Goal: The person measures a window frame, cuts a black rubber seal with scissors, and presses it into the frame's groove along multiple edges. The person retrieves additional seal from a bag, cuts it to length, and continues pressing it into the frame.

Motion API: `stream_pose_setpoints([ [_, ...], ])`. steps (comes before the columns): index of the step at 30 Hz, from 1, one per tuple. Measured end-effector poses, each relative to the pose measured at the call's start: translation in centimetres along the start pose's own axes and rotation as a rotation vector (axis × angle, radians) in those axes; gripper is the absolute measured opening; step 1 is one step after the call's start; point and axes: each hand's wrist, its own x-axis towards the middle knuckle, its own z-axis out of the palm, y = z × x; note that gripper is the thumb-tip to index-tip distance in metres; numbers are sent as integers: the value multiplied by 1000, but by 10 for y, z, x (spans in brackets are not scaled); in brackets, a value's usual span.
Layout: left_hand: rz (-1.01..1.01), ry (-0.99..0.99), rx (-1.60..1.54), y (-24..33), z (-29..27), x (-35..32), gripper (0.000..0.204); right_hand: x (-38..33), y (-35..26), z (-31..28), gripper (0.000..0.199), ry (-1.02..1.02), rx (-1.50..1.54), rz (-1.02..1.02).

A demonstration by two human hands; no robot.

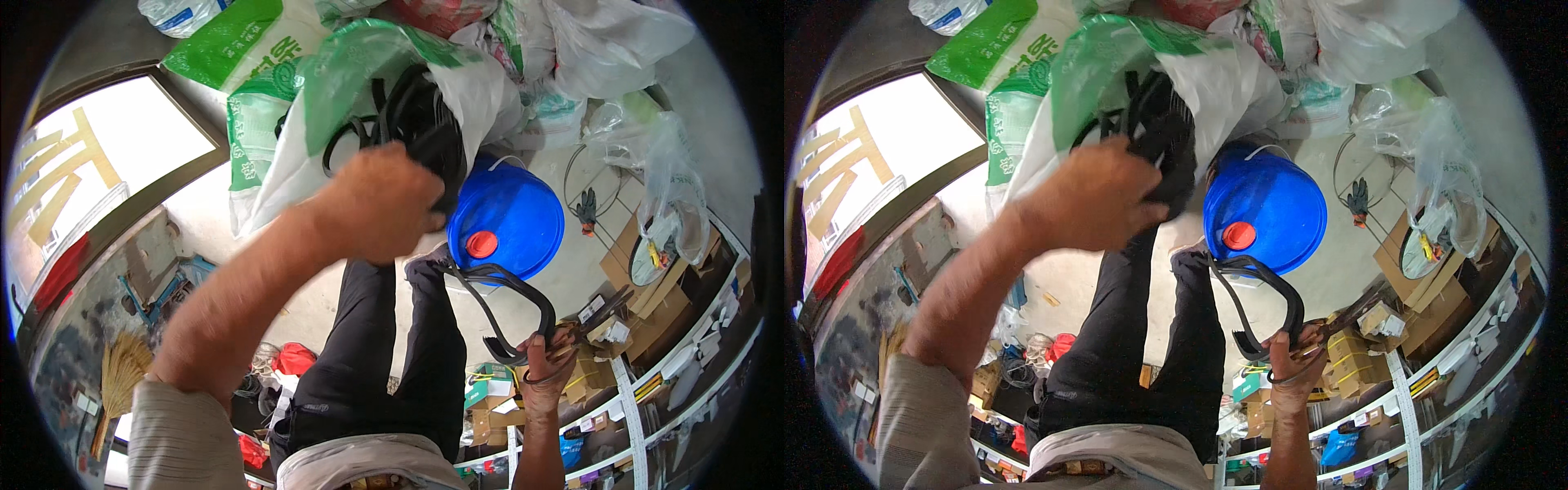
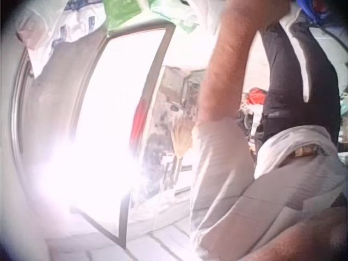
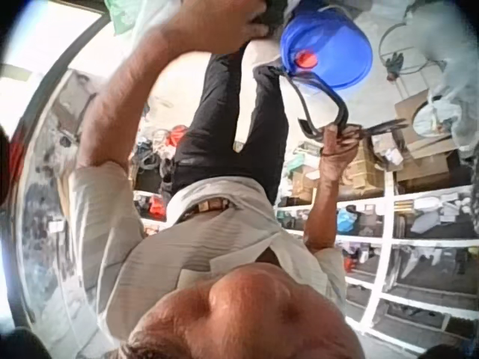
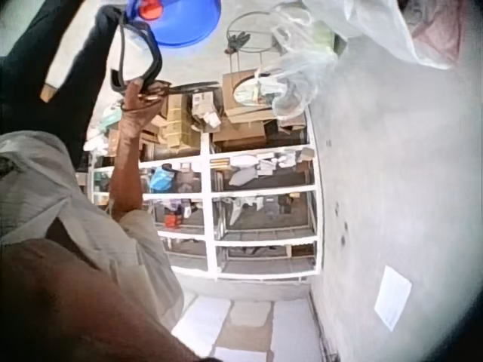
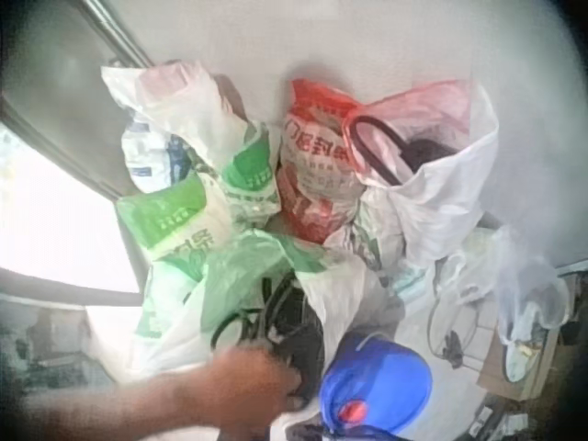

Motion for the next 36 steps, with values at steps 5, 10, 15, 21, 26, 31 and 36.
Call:
stream_pose_setpoints([
  [5,-57,52,-370,40,24,-58,35,-18,-20,5,30,-37,-45,-57],
  [10,-100,65,-704,50,36,-109,37,-28,-31,12,26,-110,-63,-68],
  [15,-196,136,-961,52,28,-159,37,-39,-52,19,23,-113,-144,-79],
  [21,-455,214,-1424,69,-14,-233,35,-55,-57,2,28,-166,-115,-182],
  [26,-371,707,-1278,89,-19,-303,54,-80,-65,-14,32,-193,-55,-289],
  [31,-134,1352,-1330,105,-19,-375,47,-117,-85,-39,34,-233,-88,-339],
  [36,103,1407,-821,129,-44,-435,56,-136,-98,-52,35,-328,-228,-505],
])
